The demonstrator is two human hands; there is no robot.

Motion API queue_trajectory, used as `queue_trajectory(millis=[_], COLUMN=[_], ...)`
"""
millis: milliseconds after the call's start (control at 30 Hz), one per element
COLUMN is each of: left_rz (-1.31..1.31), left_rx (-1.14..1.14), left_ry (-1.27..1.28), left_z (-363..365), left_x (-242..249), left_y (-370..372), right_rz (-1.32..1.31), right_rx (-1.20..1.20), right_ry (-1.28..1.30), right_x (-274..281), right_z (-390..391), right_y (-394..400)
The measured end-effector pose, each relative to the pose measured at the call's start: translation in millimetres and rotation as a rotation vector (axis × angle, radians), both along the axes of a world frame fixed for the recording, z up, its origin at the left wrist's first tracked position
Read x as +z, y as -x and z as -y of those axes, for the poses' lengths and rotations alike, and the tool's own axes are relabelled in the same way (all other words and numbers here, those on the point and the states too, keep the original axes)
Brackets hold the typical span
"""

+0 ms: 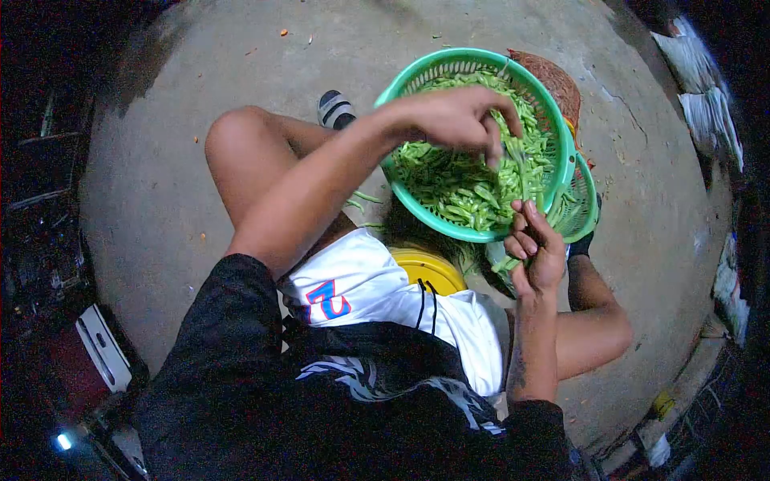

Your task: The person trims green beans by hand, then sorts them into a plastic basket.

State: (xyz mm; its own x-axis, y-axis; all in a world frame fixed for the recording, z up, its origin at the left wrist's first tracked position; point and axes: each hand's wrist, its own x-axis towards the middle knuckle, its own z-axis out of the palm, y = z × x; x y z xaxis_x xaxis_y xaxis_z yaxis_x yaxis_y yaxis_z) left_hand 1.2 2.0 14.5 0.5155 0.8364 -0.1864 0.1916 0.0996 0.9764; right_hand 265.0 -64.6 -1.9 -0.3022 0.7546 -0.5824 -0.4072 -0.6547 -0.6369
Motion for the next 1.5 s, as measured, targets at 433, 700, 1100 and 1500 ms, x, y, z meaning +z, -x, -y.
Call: queue_trajectory(millis=[433,700,1100,1500], left_rz=[0.037,0.066,0.070,-0.027], left_rx=[-0.136,-0.059,-0.147,-0.106], left_ry=[0.039,0.014,0.078,0.005], left_z=[4,1,5,5], left_x=[-4,1,1,10], left_y=[-16,-5,-15,-9], right_rz=[-0.002,-0.035,-0.045,-0.086], right_rx=[0.014,0.032,0.026,0.016], right_ry=[0.012,0.000,-0.015,0.030], right_x=[4,5,9,4], right_z=[-1,-2,-2,0], right_y=[8,8,12,8])
